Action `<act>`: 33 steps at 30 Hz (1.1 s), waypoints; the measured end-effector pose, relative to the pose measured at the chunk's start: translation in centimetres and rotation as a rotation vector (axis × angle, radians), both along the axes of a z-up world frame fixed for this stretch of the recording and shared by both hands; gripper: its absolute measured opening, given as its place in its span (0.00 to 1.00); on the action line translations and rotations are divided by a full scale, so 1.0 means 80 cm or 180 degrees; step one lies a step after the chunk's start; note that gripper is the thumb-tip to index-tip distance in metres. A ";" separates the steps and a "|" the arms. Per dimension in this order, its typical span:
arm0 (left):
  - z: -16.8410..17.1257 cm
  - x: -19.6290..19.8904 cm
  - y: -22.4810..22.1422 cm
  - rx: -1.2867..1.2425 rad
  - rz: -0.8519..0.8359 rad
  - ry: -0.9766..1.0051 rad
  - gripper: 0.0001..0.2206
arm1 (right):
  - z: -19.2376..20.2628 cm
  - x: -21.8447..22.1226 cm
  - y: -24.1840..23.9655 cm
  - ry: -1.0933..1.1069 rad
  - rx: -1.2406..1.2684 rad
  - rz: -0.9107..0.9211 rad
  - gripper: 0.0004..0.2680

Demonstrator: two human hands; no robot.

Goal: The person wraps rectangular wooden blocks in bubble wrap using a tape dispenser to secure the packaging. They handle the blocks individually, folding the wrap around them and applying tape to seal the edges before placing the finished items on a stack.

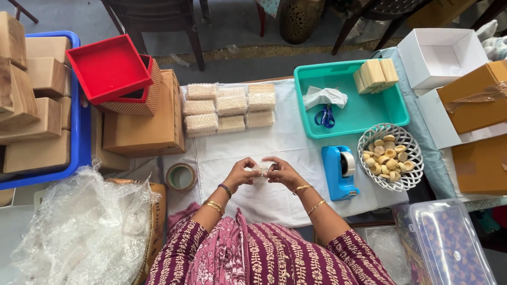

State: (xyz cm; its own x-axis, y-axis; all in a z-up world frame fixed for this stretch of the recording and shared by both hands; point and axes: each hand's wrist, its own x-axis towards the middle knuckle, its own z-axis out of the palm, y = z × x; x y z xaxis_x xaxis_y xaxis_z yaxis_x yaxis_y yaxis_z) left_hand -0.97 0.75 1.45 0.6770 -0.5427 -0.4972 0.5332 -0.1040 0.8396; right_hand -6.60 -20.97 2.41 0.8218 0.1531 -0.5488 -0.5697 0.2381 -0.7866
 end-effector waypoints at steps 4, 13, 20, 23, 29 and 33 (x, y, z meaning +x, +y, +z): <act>-0.023 -0.007 -0.002 -0.0100 0.0049 -0.0298 0.10 | -0.018 0.002 0.001 -0.0031 -0.0165 0.0057 0.09; 0.060 -0.035 0.002 0.0413 0.0083 -0.2665 0.09 | -0.060 -0.008 0.007 -0.0716 -0.0484 -0.0357 0.05; 0.070 -0.034 0.004 0.1129 -0.0231 -0.4104 0.06 | 0.020 -0.028 0.034 -0.1955 -0.1634 -0.0263 0.07; 0.067 -0.035 0.004 0.1293 -0.0328 -0.4309 0.05 | 0.045 -0.036 0.043 -0.2640 -0.2396 -0.0070 0.08; 0.070 -0.037 0.007 0.1353 -0.0506 -0.4868 0.05 | 0.031 -0.041 0.042 -0.3214 -0.3038 -0.0072 0.06; 0.064 -0.039 0.010 0.1380 -0.0589 -0.5255 0.09 | 0.027 -0.043 0.042 -0.3262 -0.3145 -0.0199 0.04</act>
State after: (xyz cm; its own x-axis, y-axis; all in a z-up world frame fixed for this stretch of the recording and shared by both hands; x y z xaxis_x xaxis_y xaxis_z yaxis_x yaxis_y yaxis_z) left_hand -4.07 1.58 6.55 0.5324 -0.6912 0.4886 -0.8457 -0.4102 0.3413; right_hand -10.08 -17.60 4.56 0.9053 0.0133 0.4246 0.3342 -0.6392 -0.6926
